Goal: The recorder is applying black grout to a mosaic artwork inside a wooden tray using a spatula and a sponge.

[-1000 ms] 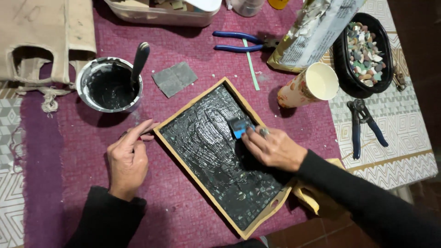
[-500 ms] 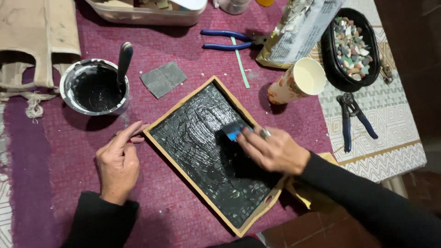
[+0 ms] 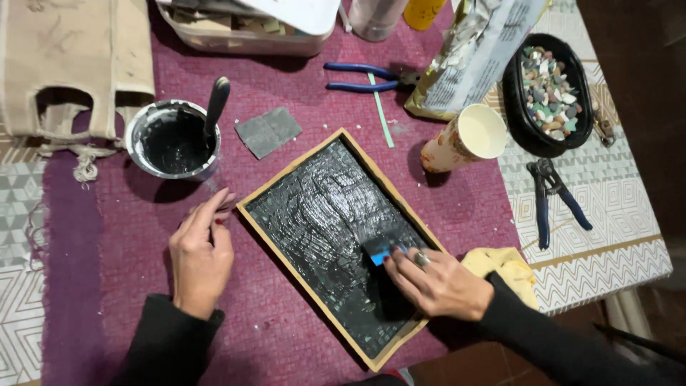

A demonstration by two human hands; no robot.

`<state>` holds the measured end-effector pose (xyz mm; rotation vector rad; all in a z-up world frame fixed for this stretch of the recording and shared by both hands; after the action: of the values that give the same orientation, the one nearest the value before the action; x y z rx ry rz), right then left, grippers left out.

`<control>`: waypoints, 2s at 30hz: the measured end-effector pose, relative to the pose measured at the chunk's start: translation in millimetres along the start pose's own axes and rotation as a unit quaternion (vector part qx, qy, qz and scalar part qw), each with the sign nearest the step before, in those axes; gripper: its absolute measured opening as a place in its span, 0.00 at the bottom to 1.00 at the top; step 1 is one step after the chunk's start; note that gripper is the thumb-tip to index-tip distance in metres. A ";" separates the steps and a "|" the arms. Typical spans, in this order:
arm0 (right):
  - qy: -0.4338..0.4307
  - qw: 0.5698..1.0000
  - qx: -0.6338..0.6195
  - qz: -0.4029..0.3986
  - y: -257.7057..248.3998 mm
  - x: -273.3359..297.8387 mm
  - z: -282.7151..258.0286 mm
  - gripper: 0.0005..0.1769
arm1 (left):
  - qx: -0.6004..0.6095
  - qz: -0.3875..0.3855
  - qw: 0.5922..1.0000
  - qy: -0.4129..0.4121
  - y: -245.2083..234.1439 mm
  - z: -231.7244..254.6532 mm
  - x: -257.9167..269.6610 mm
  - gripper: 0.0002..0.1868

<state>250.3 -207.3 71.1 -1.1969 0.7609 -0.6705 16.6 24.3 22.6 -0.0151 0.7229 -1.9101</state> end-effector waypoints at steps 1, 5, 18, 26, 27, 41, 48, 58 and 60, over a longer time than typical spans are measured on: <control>-0.002 1.000 0.000 0.002 4.1 5.3 -1.6 0.19 | -0.001 0.002 1.000 0.000 -1.8 2.3 3.9 0.26; 0.193 0.962 -0.086 0.171 -23.2 6.5 5.4 0.13 | -0.253 -0.128 0.955 -0.088 -4.3 20.5 24.0 0.20; 0.520 0.698 -0.406 0.279 -33.0 13.8 35.7 0.14 | -0.144 -0.239 0.929 -0.242 29.0 52.1 68.8 0.17; 0.598 0.475 -0.585 0.275 12.4 25.3 37.6 0.18 | -0.161 -0.212 0.928 -0.262 37.5 43.8 62.8 0.19; 0.606 0.430 -0.612 0.271 15.5 24.2 34.8 0.19 | -0.172 -0.212 0.922 -0.274 36.0 42.6 64.3 0.20; 0.601 0.441 -0.561 0.360 1.8 46.9 40.5 0.19 | -0.177 -0.227 0.895 -0.339 22.2 67.0 31.5 0.23; 0.602 0.421 -0.576 0.359 1.5 60.1 35.0 0.20 | -0.048 -0.106 0.939 -0.324 27.9 26.0 29.9 0.16; 0.591 0.402 -0.584 0.385 -22.4 47.1 40.0 0.19 | 0.138 -0.115 0.902 -0.392 40.0 51.8 46.6 0.29; 0.585 0.392 -0.590 0.395 -26.0 49.7 36.8 0.19 | 0.232 -0.125 0.863 -0.432 42.9 84.5 49.4 0.41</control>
<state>307.6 -232.6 95.1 -1.0794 3.2051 0.1650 57.2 -68.9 55.7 -0.6491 -0.3670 -1.9993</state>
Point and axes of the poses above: each hand's wrist, its own x-axis away from the middle knuckle, its own y-axis out of the palm, z = x × y, the point moved 4 cm from there along -x, towards the middle knuckle, and after that the axes turned 4 degrees about -y, right-handed, at the moved point
